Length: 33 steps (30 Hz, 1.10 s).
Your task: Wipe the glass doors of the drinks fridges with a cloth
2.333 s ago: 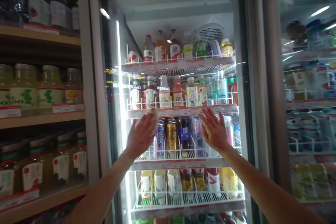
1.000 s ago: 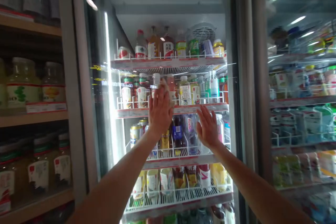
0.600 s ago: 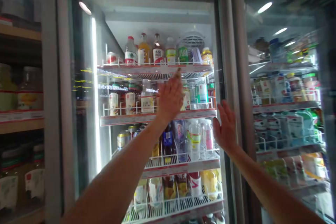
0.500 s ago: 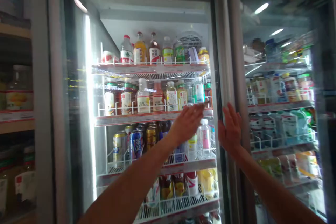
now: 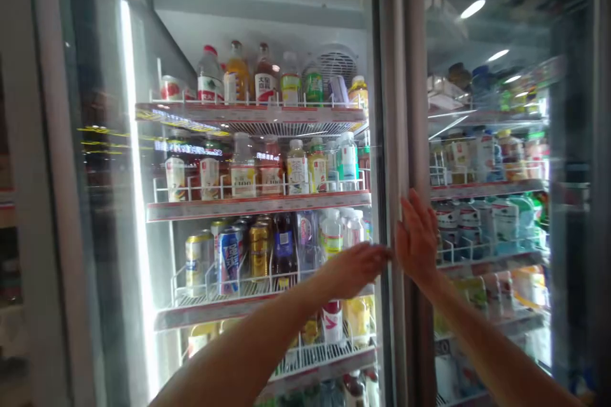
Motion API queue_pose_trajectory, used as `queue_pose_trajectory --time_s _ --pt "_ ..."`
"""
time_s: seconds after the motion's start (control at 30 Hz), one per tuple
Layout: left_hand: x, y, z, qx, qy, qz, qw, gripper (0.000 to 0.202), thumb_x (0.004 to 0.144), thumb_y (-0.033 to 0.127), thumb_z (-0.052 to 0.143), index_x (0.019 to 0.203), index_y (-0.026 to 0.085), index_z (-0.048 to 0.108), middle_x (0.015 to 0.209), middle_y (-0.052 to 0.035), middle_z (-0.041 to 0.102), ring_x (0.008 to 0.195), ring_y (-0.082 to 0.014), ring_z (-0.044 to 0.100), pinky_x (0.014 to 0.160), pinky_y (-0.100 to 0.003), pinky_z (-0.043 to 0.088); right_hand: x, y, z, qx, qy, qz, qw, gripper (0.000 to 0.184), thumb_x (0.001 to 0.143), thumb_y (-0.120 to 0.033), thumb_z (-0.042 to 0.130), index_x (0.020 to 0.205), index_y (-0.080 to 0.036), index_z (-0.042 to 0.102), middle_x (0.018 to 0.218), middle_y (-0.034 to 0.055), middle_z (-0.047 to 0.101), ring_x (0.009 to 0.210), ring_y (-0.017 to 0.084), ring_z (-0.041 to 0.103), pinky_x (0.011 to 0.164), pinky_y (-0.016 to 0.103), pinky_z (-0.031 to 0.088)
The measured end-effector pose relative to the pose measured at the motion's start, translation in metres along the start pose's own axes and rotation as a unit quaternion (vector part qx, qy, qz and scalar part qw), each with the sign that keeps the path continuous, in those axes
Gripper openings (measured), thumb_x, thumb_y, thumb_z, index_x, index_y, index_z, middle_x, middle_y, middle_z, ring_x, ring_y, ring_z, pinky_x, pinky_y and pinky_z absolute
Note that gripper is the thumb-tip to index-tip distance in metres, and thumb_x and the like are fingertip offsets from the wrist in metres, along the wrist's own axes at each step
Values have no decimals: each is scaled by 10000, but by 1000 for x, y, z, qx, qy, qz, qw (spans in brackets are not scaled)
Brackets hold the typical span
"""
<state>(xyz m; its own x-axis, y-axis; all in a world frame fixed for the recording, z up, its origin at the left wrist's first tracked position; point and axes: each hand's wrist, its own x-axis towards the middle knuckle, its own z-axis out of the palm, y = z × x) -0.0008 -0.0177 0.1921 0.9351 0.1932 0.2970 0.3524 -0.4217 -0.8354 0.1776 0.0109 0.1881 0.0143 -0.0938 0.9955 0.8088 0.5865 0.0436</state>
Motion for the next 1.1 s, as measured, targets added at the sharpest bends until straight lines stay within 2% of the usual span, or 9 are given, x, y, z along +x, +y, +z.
queue_pose_trajectory --time_s 0.1,0.23,0.3,0.5,0.6,0.7,0.9,1.03,1.1 --pt "-18 3 -4 7 -11 55 998 410 873 215 388 1271 156 466 1422 -6 411 1347 -150 284 1130 -323 197 4 -4 -1 8 -2 -5 1000 535 877 -193 377 1404 -231 297 1431 107 373 1329 219 335 1083 475 254" --pt "-25 -51 -33 71 38 -198 977 495 870 191 395 1360 142 352 1456 -56 351 1386 -202 194 1134 -411 181 8 -15 9 23 4 -6 1000 518 886 -200 366 1398 -246 301 1421 104 388 1324 208 345 1075 465 265" --pt "-32 -53 -37 87 39 -260 961 490 875 204 389 1360 139 361 1460 -76 339 1389 -237 180 1124 -437 197 9 -24 18 26 -2 -8 1000 515 892 -210 361 1400 -252 293 1418 101 393 1325 204 343 1081 468 250" --pt "-92 12 -18 39 -47 39 997 424 876 299 415 1293 226 452 1471 39 322 1380 -145 208 1124 -317 234 15 -50 39 46 -37 -27 998 537 894 -208 348 1419 -248 246 1448 90 350 1353 202 288 1104 467 195" --pt "-114 -12 -32 93 -11 -92 991 445 867 252 435 1309 201 431 1459 -18 347 1395 -182 165 1131 -384 210 16 -64 47 53 -37 -48 997 556 891 -203 353 1428 -257 219 1455 79 339 1362 197 267 1107 456 193" --pt "-126 -35 -44 150 62 -277 947 470 860 226 450 1320 136 413 1436 -100 374 1403 -235 110 1131 -441 186 13 -79 57 53 -41 -53 996 558 893 -209 355 1430 -255 212 1467 78 317 1374 202 238 1112 468 170" --pt "-150 -26 -42 126 -9 -129 984 466 873 286 451 1332 216 406 1476 -17 312 1397 -202 152 1146 -405 179 -2 -97 72 36 -37 -63 997 559 877 -207 395 1416 -254 254 1473 66 306 1391 222 179 1118 495 123" --pt "-153 -52 -56 171 83 -368 910 522 893 255 399 1392 135 303 1468 -105 312 1405 -243 98 1122 -455 222 -5 -96 74 21 -25 -72 997 571 875 -212 409 1417 -275 244 1470 59 315 1385 214 201 1115 486 145" --pt "-155 -49 -57 175 98 -383 902 529 889 235 397 1397 130 290 1475 -107 295 1404 -258 87 1110 -458 250 -5 -94 74 16 -24 -74 997 572 874 -214 413 1417 -279 246 1466 63 323 1383 220 208 1110 491 155"
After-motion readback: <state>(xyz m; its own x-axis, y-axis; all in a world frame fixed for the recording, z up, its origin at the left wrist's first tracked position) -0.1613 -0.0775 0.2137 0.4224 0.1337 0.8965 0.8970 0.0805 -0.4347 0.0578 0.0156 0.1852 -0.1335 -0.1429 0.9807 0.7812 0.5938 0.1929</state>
